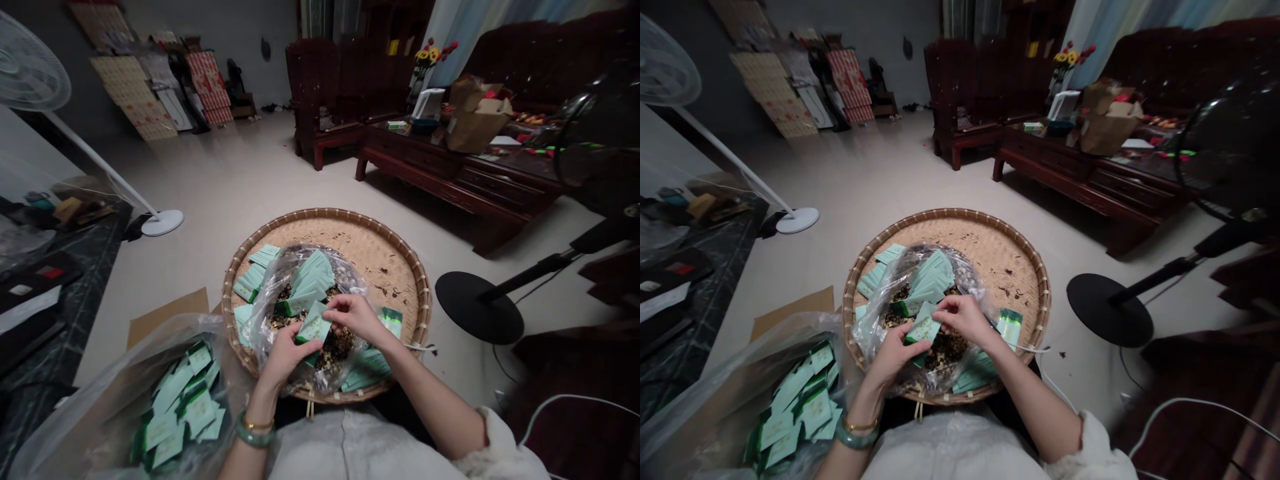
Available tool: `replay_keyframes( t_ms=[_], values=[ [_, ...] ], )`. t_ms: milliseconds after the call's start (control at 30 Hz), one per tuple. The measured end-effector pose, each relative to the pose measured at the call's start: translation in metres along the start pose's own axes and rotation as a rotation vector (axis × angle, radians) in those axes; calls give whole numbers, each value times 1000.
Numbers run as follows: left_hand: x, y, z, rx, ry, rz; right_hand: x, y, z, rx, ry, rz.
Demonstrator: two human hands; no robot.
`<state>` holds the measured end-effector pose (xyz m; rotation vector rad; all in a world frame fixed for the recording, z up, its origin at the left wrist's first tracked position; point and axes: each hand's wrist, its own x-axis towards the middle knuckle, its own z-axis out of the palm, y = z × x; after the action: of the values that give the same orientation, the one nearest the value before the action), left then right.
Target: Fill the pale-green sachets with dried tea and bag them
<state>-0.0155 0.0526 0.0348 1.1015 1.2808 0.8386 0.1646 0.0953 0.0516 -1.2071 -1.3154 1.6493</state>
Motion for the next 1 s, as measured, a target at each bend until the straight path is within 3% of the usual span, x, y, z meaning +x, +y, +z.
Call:
replay_keyframes(
  t_ms=[167, 367, 733, 800, 933, 1000],
  values=[
    [3, -9, 1, -171, 27, -34, 0, 3, -4, 35, 0, 38],
    [4, -9, 0, -138, 123, 44, -1, 10, -4, 51, 5, 50],
    [7, -6, 7, -294, 298, -2, -3, 24, -1, 69, 33, 57],
    [5, -6, 6, -259, 264, 7, -4, 27, -1, 67, 37, 56],
    [3, -2, 2, -105, 29, -9, -5, 30, 0, 67, 45, 34],
    [3, -1, 2, -87, -8, -29, -5, 31, 2, 81, 62, 24]
  ],
)
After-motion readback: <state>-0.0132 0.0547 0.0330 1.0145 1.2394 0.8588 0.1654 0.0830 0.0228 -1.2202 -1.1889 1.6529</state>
